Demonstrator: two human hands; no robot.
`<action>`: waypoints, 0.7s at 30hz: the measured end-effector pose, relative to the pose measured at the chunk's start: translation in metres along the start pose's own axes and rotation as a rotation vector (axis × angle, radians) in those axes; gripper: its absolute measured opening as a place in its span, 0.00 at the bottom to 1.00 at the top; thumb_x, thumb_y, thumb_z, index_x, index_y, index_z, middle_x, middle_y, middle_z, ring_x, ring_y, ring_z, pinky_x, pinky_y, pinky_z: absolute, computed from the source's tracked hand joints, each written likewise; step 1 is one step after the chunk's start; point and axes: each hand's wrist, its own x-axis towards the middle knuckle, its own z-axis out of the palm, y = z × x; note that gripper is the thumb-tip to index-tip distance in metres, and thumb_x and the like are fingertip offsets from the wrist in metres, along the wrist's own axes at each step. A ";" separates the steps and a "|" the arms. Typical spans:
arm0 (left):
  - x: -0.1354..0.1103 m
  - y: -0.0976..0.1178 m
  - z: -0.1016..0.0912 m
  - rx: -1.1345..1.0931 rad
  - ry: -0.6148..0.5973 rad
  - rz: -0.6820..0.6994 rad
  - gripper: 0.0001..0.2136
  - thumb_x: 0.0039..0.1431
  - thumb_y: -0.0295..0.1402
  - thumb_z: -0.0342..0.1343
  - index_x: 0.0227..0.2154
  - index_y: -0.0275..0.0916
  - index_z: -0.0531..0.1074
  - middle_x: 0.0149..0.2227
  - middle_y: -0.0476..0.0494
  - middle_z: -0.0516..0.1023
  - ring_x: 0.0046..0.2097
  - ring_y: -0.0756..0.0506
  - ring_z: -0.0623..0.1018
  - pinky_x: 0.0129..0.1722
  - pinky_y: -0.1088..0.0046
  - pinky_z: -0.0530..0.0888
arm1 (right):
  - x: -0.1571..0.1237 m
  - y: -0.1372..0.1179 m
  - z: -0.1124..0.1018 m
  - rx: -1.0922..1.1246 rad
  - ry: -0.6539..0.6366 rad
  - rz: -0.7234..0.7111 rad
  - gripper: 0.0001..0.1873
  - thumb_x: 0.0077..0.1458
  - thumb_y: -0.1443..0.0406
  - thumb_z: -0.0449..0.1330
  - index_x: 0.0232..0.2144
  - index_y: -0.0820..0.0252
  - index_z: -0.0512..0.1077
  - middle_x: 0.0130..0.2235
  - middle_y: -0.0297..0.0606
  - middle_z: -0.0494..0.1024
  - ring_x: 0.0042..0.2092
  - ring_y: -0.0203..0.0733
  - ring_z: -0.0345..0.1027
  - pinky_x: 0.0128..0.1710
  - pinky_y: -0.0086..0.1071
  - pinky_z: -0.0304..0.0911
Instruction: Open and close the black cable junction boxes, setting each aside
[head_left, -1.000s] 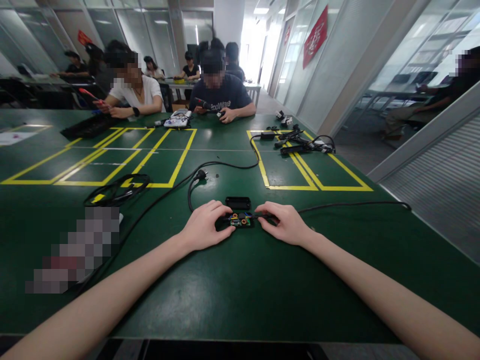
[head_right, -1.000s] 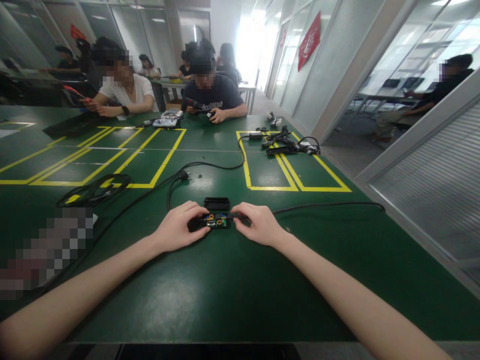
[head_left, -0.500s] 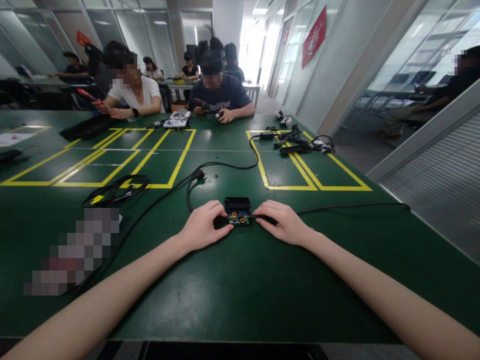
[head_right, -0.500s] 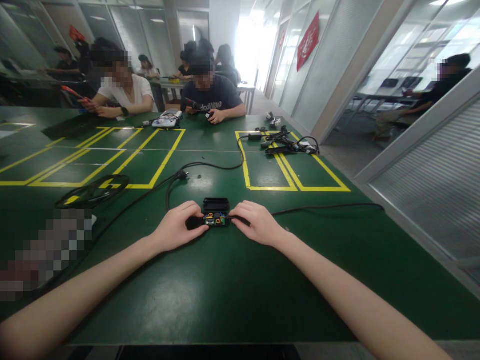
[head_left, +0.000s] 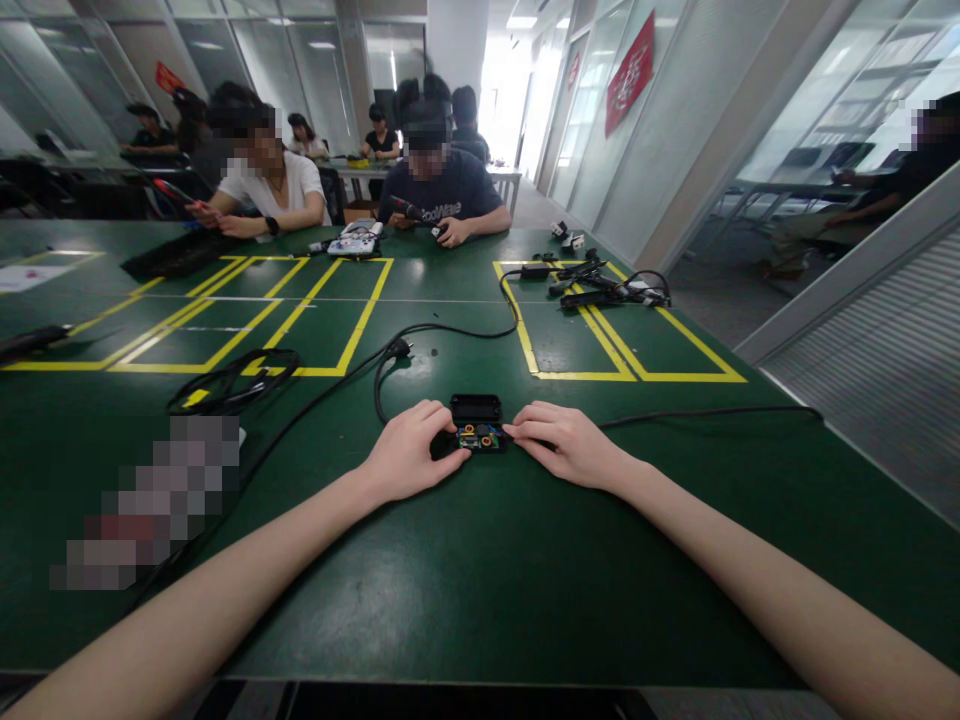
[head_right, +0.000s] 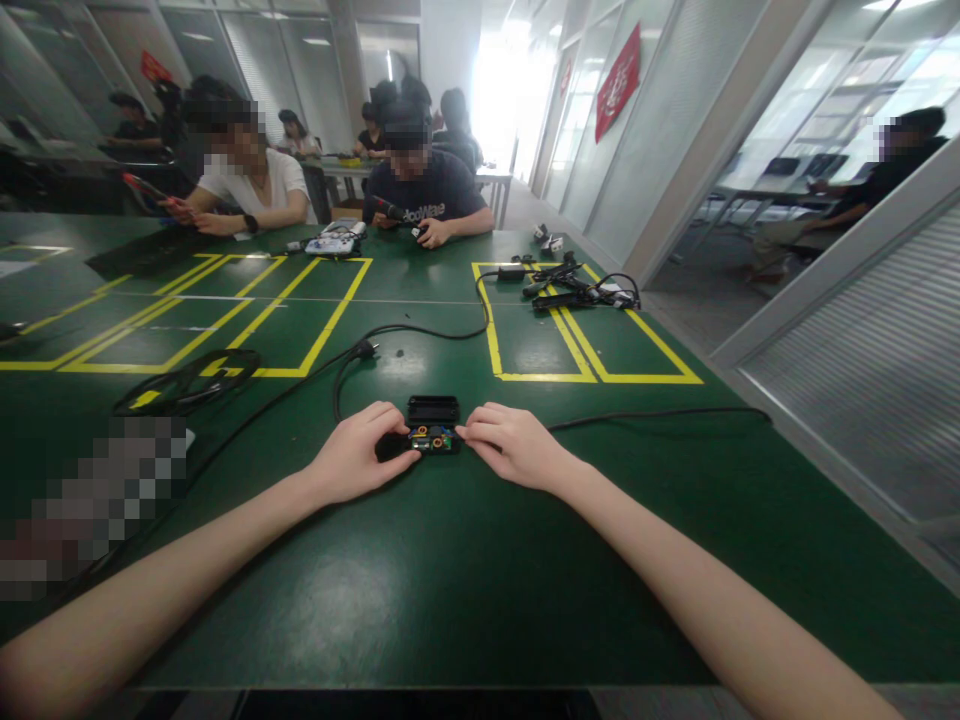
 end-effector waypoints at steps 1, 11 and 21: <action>0.000 0.000 0.000 -0.003 0.000 -0.001 0.08 0.60 0.36 0.63 0.34 0.41 0.69 0.37 0.47 0.77 0.40 0.43 0.77 0.40 0.66 0.75 | 0.000 0.000 0.000 0.002 -0.005 0.009 0.15 0.71 0.66 0.52 0.39 0.57 0.79 0.40 0.44 0.81 0.40 0.45 0.74 0.38 0.37 0.70; 0.002 -0.001 0.002 0.046 0.074 -0.076 0.24 0.58 0.46 0.66 0.53 0.40 0.71 0.59 0.33 0.74 0.60 0.33 0.72 0.59 0.50 0.72 | 0.004 0.000 0.013 -0.102 0.276 0.254 0.13 0.67 0.61 0.58 0.50 0.54 0.78 0.51 0.47 0.80 0.53 0.55 0.72 0.53 0.51 0.65; 0.000 -0.007 0.006 0.059 -0.025 -0.019 0.21 0.56 0.45 0.69 0.49 0.41 0.76 0.57 0.35 0.78 0.60 0.33 0.75 0.59 0.49 0.71 | 0.007 0.006 0.023 0.127 0.137 0.288 0.13 0.69 0.64 0.56 0.45 0.53 0.81 0.50 0.44 0.82 0.52 0.51 0.74 0.52 0.49 0.69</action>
